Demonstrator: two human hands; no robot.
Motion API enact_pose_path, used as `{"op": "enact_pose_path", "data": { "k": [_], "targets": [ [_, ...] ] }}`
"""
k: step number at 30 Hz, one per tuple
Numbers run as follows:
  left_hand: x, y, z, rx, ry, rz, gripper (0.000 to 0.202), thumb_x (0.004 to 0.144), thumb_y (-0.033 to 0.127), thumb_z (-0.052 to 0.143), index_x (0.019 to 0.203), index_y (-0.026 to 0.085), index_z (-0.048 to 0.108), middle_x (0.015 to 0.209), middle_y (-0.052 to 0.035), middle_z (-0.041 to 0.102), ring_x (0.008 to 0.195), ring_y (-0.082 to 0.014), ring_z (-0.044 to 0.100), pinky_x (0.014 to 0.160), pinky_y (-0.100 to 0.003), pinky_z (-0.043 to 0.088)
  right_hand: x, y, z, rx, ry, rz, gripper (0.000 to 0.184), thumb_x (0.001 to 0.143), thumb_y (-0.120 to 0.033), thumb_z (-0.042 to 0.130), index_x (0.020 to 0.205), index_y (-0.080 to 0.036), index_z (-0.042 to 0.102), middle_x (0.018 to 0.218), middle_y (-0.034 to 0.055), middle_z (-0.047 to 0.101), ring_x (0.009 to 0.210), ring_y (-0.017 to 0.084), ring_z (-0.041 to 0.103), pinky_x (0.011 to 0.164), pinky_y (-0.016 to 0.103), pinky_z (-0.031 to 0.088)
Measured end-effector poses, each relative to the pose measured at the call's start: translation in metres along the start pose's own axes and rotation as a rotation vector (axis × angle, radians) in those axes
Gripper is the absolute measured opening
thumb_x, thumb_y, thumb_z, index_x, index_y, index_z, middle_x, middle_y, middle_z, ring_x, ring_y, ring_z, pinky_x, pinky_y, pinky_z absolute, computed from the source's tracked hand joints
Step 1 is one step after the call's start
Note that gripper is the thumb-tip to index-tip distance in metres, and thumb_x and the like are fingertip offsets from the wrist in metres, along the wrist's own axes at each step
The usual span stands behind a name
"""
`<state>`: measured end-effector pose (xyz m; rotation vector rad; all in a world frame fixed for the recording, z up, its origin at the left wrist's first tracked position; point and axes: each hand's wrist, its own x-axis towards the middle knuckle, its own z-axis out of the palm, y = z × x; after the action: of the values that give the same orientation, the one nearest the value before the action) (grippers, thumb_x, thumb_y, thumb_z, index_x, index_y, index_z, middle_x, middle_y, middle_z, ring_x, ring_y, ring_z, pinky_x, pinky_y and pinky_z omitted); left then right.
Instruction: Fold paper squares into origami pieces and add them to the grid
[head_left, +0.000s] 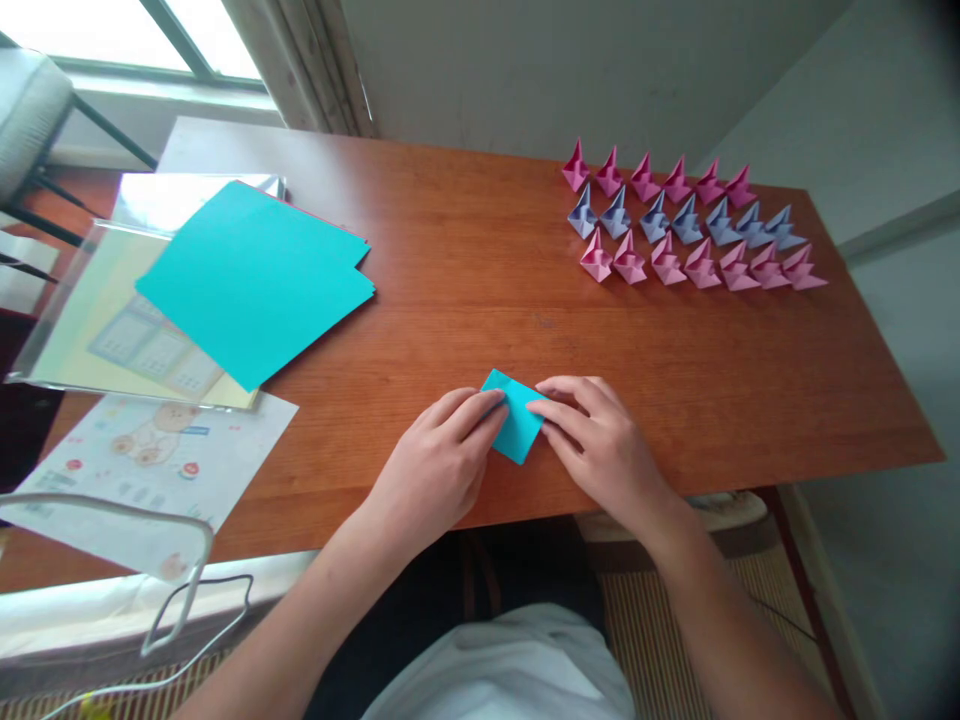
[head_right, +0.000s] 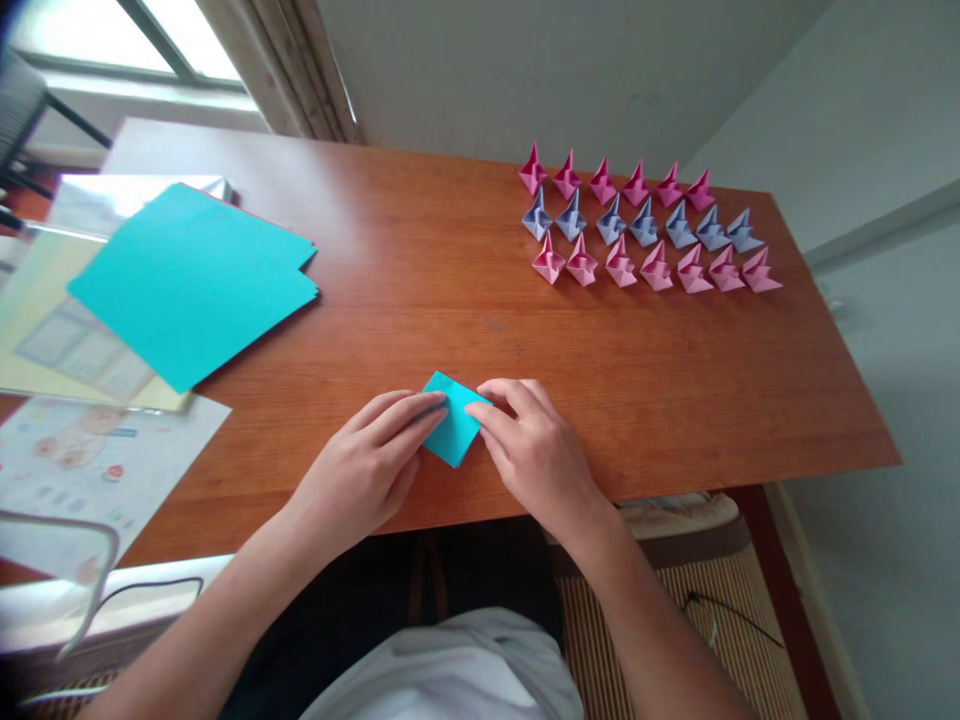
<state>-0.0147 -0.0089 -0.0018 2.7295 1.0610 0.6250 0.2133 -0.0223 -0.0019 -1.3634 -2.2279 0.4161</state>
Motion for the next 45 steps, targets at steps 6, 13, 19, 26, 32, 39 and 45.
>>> {"op": "enact_pose_path", "data": {
  "k": [6, 13, 19, 26, 32, 39, 45],
  "targets": [
    [0.0, -0.002, 0.002, -0.065, 0.036, -0.026, 0.039, 0.092, 0.005, 0.046, 0.123, 0.008, 0.069, 0.127, -0.0124, 0.072, 0.114, -0.0288, 0.062, 0.1, -0.044, 0.059, 0.001, 0.001, -0.001, -0.13, -0.011, -0.182, 0.026, 0.097, -0.01, 0.059, 0.119, -0.018, 0.07, 0.119, 0.0118, 0.071, 0.111, 0.026, 0.06, 0.097, 0.044, 0.056],
    [-0.001, -0.006, -0.002, -0.149, -0.036, -0.047, 0.049, 0.082, 0.002, 0.05, 0.127, 0.009, 0.068, 0.132, -0.0111, 0.069, 0.118, -0.0302, 0.06, 0.106, -0.045, 0.056, 0.002, 0.003, -0.001, -0.117, -0.03, -0.176, 0.019, 0.098, -0.016, 0.06, 0.11, -0.016, 0.075, 0.108, 0.0118, 0.072, 0.1, 0.025, 0.059, 0.089, 0.041, 0.055],
    [0.002, -0.006, 0.002, -0.199, 0.032, -0.074, 0.023, 0.094, 0.016, 0.061, 0.113, 0.015, 0.073, 0.124, -0.0081, 0.073, 0.111, -0.0258, 0.065, 0.103, -0.041, 0.056, 0.008, 0.002, 0.003, 0.034, -0.029, -0.017, 0.016, 0.1, -0.02, 0.059, 0.1, -0.02, 0.075, 0.097, 0.0067, 0.07, 0.091, 0.02, 0.061, 0.082, 0.035, 0.053],
    [0.009, -0.003, 0.009, -0.191, 0.166, -0.262, 0.017, 0.096, 0.021, 0.062, 0.11, 0.018, 0.073, 0.108, -0.0054, 0.079, 0.097, -0.0212, 0.074, 0.087, -0.032, 0.059, 0.018, -0.004, 0.007, 0.114, -0.005, 0.158, 0.011, 0.097, -0.021, 0.063, 0.097, -0.02, 0.073, 0.091, 0.0044, 0.07, 0.089, 0.02, 0.064, 0.082, 0.034, 0.051],
    [0.01, -0.003, 0.008, -0.173, 0.16, -0.373, 0.029, 0.095, 0.018, 0.06, 0.123, 0.017, 0.069, 0.112, -0.0072, 0.079, 0.1, -0.0221, 0.076, 0.087, -0.032, 0.059, 0.025, -0.01, 0.011, 0.081, 0.002, 0.26, 0.008, 0.095, -0.025, 0.066, 0.091, -0.02, 0.07, 0.084, 0.003, 0.068, 0.084, 0.021, 0.063, 0.077, 0.033, 0.047],
    [0.013, -0.001, 0.008, -0.186, 0.145, -0.418, 0.029, 0.096, 0.018, 0.058, 0.123, 0.018, 0.069, 0.115, -0.0073, 0.079, 0.101, -0.0238, 0.075, 0.087, -0.035, 0.06, 0.029, -0.015, 0.014, 0.044, 0.03, 0.34, 0.015, 0.095, -0.027, 0.066, 0.081, -0.021, 0.066, 0.079, 0.0017, 0.066, 0.079, 0.019, 0.06, 0.074, 0.032, 0.044],
    [0.013, 0.0, 0.008, -0.163, 0.182, -0.416, 0.026, 0.097, 0.018, 0.058, 0.121, 0.016, 0.07, 0.119, -0.0093, 0.077, 0.107, -0.0249, 0.072, 0.094, -0.038, 0.059, 0.03, -0.019, 0.019, -0.014, 0.049, 0.38, 0.02, 0.095, -0.029, 0.066, 0.077, -0.022, 0.063, 0.08, 0.0029, 0.066, 0.078, 0.02, 0.059, 0.072, 0.032, 0.043]
  ]
}}
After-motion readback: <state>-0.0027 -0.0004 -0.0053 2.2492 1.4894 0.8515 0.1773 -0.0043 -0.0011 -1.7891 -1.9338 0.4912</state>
